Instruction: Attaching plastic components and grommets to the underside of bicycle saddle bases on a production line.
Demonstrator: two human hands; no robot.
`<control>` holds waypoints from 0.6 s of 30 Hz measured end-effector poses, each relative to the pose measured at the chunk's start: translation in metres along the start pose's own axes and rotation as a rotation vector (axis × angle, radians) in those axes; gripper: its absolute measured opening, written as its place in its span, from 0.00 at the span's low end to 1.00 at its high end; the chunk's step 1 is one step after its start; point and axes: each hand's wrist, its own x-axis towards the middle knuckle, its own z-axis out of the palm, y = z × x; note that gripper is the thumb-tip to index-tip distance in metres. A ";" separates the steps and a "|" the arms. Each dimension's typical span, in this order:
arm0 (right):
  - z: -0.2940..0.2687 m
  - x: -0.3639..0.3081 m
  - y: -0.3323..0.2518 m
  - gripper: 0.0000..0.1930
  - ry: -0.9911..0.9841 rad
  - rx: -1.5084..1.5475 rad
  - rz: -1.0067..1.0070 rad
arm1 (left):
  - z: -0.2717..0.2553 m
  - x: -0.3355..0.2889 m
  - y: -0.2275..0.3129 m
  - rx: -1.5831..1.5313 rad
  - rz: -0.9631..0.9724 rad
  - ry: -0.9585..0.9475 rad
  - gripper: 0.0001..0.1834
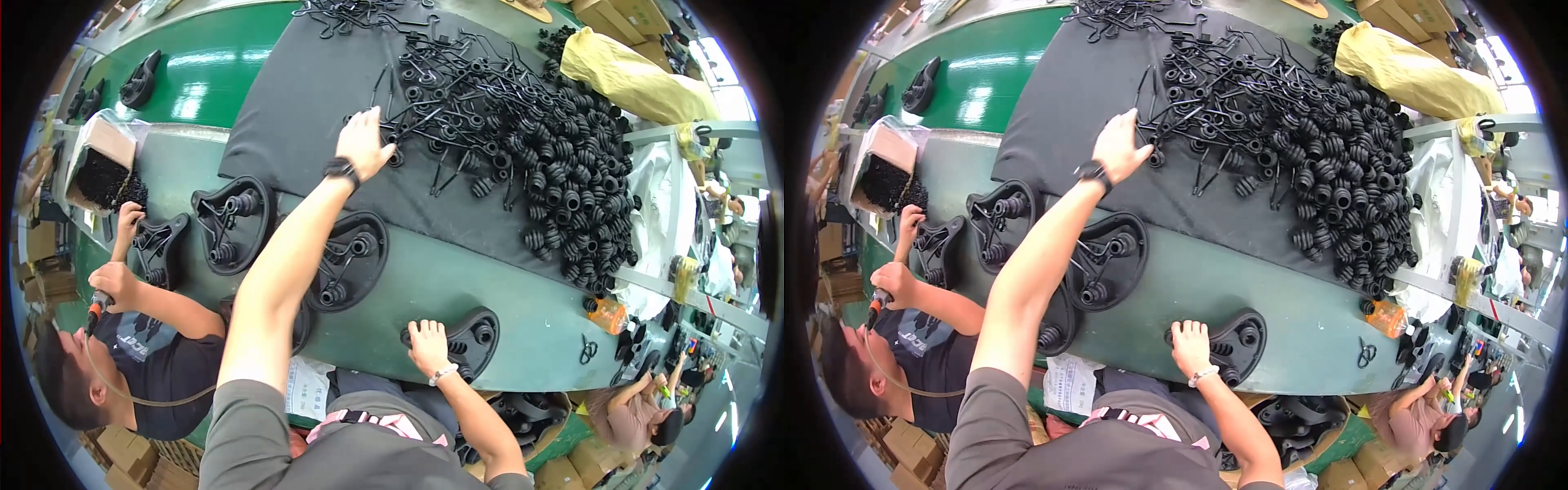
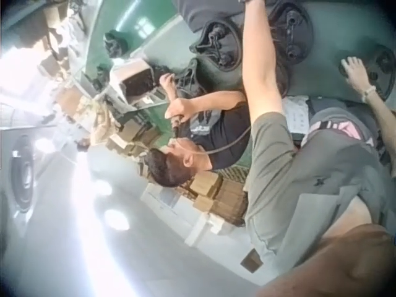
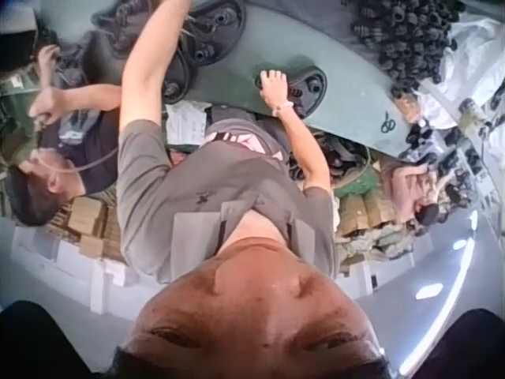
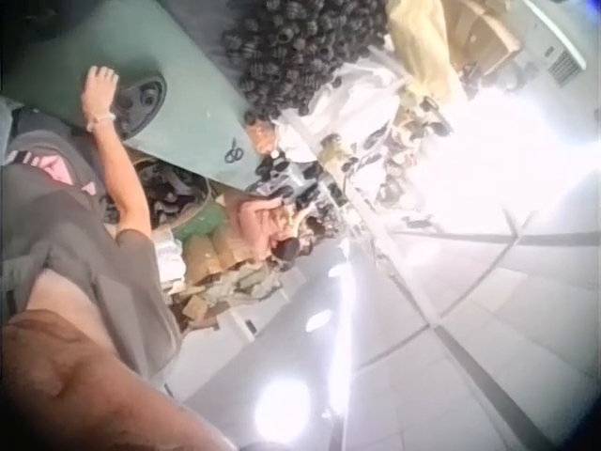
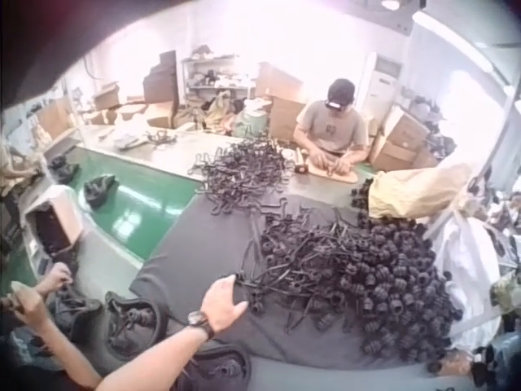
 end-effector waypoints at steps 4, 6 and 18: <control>-0.032 -0.016 -0.004 0.37 0.049 0.115 0.002 | 0.041 0.042 0.031 0.114 -0.127 -0.190 0.50; -0.035 -0.028 -0.001 0.32 0.255 0.462 0.048 | 0.034 0.046 0.032 0.257 -0.052 -0.181 0.31; -0.151 -0.065 0.027 0.42 0.661 0.678 0.239 | -0.068 -0.251 0.215 -0.723 -0.309 -0.471 0.17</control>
